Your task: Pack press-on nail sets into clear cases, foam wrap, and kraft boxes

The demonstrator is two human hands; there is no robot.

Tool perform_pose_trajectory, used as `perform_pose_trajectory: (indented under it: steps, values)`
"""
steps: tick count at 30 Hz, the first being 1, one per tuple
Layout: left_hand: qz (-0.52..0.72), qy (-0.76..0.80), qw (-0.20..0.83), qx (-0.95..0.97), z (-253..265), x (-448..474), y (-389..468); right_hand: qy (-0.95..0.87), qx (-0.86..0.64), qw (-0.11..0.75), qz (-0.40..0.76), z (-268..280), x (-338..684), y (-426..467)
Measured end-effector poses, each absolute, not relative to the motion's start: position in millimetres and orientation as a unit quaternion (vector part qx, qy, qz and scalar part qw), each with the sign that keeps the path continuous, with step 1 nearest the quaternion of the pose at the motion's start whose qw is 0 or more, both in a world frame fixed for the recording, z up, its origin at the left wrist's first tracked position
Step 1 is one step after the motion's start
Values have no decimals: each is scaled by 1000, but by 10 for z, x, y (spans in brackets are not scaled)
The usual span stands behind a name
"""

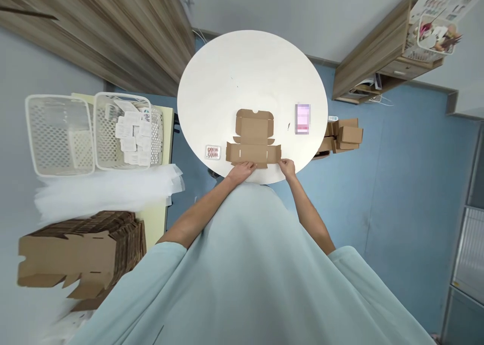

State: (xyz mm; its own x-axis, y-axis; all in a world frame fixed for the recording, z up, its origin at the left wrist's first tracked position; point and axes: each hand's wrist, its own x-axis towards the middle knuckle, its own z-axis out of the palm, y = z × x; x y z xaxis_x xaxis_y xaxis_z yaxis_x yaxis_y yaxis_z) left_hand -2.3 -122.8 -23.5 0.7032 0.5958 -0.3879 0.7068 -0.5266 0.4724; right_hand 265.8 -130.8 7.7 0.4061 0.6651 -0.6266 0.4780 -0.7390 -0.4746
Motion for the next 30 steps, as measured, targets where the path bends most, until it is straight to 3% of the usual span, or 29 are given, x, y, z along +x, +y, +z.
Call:
perform_pose_trajectory:
  steps: [6,17,30]
  values:
    - [-103,436,327,832,-277,-364,-1239,-460,-812,59,354,149,2585,-1015]
    - [-105,527,377,754,-223,-544,-1164,-592,-697,-10,404,-67,2100,-160]
    - [-24,632,387,670,-170,-589,-1087,-631,-638,41,440,-132,2225,-847]
